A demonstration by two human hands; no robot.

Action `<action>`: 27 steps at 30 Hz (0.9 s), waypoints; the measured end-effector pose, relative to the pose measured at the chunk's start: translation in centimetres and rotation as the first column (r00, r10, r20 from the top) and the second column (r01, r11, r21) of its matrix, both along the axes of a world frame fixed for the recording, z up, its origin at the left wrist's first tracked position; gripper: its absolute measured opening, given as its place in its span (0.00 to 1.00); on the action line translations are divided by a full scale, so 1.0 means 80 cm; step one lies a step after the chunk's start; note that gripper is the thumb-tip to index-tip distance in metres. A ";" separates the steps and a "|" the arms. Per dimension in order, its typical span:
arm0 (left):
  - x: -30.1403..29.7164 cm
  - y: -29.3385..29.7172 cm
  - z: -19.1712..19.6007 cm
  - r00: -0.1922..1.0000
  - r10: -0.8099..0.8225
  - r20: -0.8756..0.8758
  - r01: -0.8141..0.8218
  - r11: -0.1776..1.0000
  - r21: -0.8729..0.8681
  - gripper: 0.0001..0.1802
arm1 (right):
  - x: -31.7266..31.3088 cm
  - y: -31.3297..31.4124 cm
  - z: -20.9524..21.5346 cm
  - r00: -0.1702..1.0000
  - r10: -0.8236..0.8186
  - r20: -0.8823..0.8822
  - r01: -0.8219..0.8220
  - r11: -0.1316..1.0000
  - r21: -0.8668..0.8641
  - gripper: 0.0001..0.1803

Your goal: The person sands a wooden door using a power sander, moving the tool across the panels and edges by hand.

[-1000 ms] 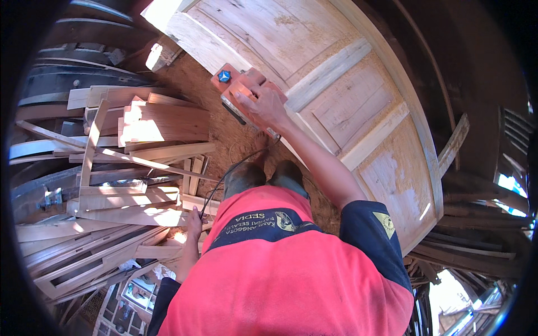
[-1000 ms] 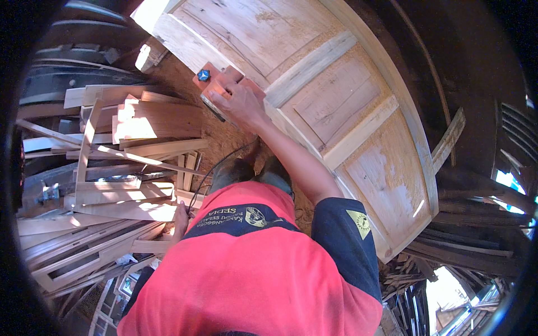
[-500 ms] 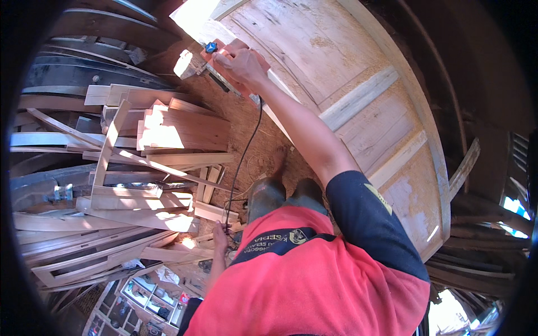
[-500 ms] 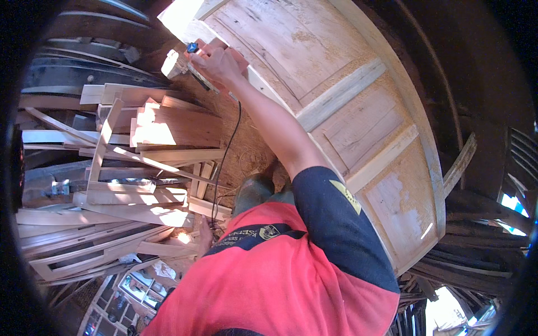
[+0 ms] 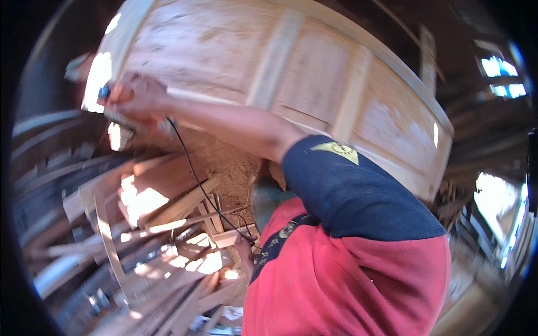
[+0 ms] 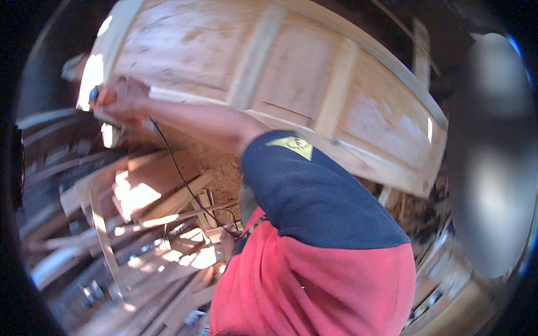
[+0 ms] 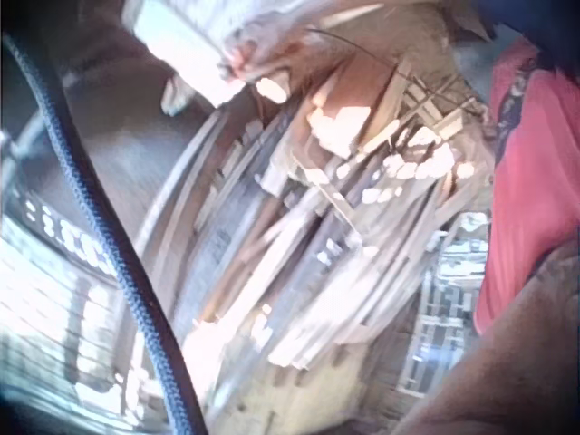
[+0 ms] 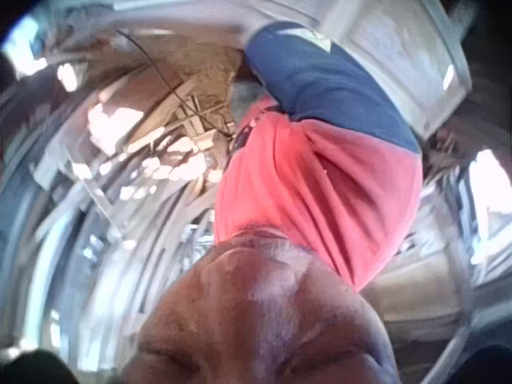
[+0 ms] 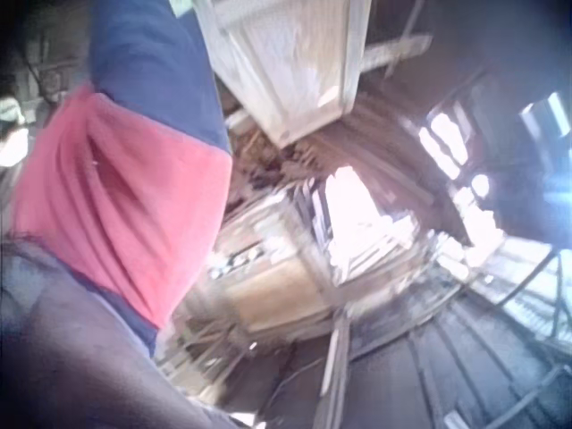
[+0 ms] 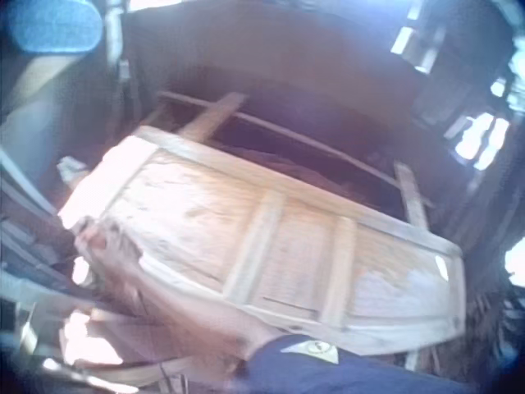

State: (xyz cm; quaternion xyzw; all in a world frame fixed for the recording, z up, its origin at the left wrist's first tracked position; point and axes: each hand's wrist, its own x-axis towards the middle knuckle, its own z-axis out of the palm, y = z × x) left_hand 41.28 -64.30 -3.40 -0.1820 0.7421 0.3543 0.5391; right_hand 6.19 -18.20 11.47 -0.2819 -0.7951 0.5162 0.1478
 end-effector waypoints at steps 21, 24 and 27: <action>0.105 0.516 0.093 -0.569 -0.131 -0.812 0.802 -0.302 -0.514 0.40 | 1.029 -0.346 0.151 -0.637 -0.770 0.042 0.600 -0.528 -0.601 0.16; 0.177 0.510 0.081 -0.674 -0.153 -0.723 0.735 -0.234 -0.636 0.43 | 1.073 -0.411 0.146 -0.712 -0.698 0.079 0.544 -0.619 -0.566 0.16; 0.196 0.508 0.066 -0.614 -0.324 -0.720 0.788 -0.211 -0.578 0.44 | 1.106 -0.452 0.135 -0.838 -0.498 0.226 0.321 -0.783 -0.533 0.14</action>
